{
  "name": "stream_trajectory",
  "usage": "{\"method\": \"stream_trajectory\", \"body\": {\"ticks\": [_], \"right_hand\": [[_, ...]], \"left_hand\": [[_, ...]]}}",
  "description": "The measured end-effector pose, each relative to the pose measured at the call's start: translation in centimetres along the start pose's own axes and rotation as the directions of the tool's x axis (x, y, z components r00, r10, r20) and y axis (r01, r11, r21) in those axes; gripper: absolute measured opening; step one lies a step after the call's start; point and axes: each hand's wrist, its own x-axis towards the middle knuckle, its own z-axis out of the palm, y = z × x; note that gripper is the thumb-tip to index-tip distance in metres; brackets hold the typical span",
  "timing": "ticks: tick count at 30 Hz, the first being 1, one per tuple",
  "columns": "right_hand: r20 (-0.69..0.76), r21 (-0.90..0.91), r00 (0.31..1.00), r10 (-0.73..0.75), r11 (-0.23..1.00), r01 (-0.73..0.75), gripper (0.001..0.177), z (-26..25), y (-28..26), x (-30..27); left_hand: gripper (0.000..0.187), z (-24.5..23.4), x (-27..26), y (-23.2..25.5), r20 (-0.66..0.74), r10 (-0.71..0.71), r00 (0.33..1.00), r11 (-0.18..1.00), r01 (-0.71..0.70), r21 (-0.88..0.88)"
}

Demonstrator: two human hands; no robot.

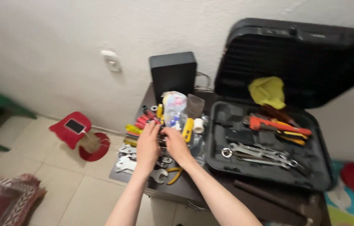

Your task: The person removes tools from a toolbox, places them on a nearby surface, and wipes the interior of the toolbox with a yellow cloth. The person handles pliers, wrenches, screwdrivers, and a tape measure, then cleans the toolbox compartments.

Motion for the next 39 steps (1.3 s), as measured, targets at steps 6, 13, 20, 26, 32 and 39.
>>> {"method": "stream_trajectory", "body": {"ticks": [6, 13, 20, 26, 32, 39], "right_hand": [[-0.018, -0.006, 1.000, 0.018, 1.000, -0.018, 0.026, -8.0, -1.1, -2.8], [-0.166, -0.120, 0.969, 0.182, 0.972, -0.203, 0.021, -22.8, 1.7, -9.6], [-0.228, -0.422, 0.927, 0.297, 0.828, -0.369, 0.026, -31.1, 9.0, -17.0], [-0.187, -0.519, 0.933, 0.308, 0.775, -0.360, 0.028, -32.2, 11.7, -18.8], [-0.156, -0.474, 0.936, 0.316, 0.807, -0.351, 0.033, -32.1, 8.9, -17.1], [-0.051, -0.073, 0.944, 0.326, 0.941, -0.330, 0.092, -31.6, -2.8, -11.6]], "left_hand": [[0.047, 2.8, 0.0, 1.6, 0.007, -0.092, 0.996, 0.946, 0.086, 0.312], [0.017, 6.0, 3.3, 13.9, 0.053, 0.269, 0.962, 0.960, -0.263, -0.094], [0.038, 15.4, 2.8, 24.2, 0.409, 0.363, 0.837, 0.931, -0.338, -0.134], [0.056, 17.7, 4.1, 26.0, 0.536, 0.286, 0.794, 0.956, -0.275, -0.101], [0.028, 17.3, 4.8, 25.8, 0.354, 0.354, 0.866, 0.923, -0.385, 0.019], [0.027, 6.4, 5.6, 28.1, 0.232, -0.078, 0.970, 0.772, 0.207, -0.602]]}}
